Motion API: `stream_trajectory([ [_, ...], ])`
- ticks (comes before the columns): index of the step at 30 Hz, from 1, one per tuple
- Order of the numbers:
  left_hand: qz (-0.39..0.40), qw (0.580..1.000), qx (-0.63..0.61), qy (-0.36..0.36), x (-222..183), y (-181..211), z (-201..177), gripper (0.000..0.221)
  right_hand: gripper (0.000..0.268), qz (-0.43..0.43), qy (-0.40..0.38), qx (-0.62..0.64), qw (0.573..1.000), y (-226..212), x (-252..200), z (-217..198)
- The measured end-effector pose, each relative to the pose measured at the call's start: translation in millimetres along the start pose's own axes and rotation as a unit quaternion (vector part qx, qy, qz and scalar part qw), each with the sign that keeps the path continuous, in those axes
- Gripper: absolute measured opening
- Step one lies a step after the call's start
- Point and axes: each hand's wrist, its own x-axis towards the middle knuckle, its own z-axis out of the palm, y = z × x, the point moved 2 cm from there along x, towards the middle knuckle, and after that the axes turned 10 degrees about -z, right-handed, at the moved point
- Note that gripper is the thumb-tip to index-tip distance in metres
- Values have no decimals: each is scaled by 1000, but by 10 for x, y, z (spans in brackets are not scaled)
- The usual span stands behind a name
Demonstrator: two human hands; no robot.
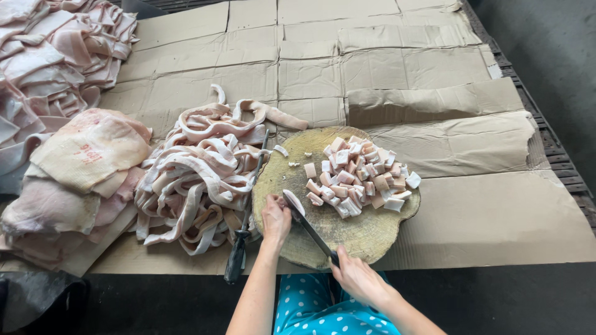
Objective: The person cuts long strips of raw pork skin into small square pieces on a wooden chopping board using a large knife.
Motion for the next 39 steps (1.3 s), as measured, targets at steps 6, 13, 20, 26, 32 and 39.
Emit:
stream_trajectory([
  [6, 18, 998, 52, -13, 38, 33, -310, 44, 40, 143, -129, 21, 981, -97, -505, -558],
  [13, -51, 996, 67, -16, -20, 276, -399, 35, 43, 213, -144, 119, 959, -363, -659, -987],
  [20, 26, 983, 158, -92, -210, 309, -189, 22, 38, 191, -5, 121, 974, -328, -472, -768],
  [26, -128, 965, 80, -217, -203, 325, -729, 19, 37, 141, 3, 90, 986, -181, -437, -622],
  [32, 37, 963, 229, -139, -29, 375, -769, 26, 44, 172, 17, 119, 978, -283, -473, -732],
  [39, 283, 893, 302, -178, 115, 703, -141, 74, 43, 199, 38, 145, 968, -350, -458, -805],
])
